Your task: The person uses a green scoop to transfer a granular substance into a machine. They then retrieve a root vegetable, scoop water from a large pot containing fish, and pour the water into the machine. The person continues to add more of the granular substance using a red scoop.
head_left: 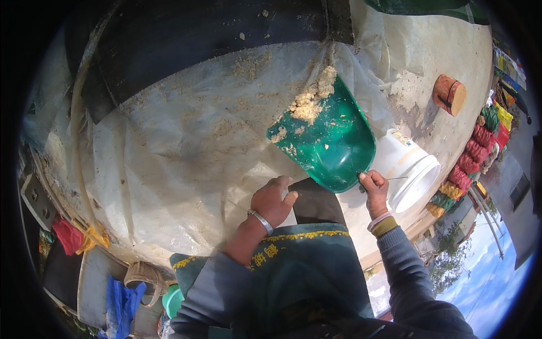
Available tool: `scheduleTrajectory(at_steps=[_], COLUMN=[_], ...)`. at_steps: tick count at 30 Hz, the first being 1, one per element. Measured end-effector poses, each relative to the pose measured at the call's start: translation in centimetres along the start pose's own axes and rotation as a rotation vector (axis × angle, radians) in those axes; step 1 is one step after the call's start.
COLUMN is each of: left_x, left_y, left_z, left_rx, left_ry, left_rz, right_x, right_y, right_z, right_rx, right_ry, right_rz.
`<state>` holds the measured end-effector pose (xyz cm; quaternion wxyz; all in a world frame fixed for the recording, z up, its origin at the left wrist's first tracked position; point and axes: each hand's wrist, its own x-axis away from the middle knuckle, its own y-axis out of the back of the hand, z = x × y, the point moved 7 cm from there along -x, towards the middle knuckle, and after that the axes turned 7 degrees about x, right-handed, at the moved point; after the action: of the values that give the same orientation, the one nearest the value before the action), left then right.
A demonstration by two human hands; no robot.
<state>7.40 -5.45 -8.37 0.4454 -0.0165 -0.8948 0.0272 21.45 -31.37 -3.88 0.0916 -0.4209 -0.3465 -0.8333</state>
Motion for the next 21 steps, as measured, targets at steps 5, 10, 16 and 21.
scheduleTrajectory(at_steps=[5,10,16,21], left_x=[-0.6,-1.7,-1.8,-1.3], left_y=[-0.6,-0.9,-1.1,-1.3], left_z=[-0.6,0.0,-0.4,-0.6], left_rx=[-0.058,0.100,-0.027,-0.100], left_ry=[-0.051,0.068,0.071,-0.016], left_rz=[0.019,0.024,-0.005,0.006], right_x=[8.6,19.4,20.6,12.0], right_y=[16.1,28.9,33.2,28.4], right_z=[-4.8,-11.0,-15.2,-16.9], right_rx=[-0.051,-0.133,0.387,1.147], right_ry=[-0.114,-0.359,-0.346,-0.241], right_rz=[-0.278,-0.688,-0.865,-0.495])
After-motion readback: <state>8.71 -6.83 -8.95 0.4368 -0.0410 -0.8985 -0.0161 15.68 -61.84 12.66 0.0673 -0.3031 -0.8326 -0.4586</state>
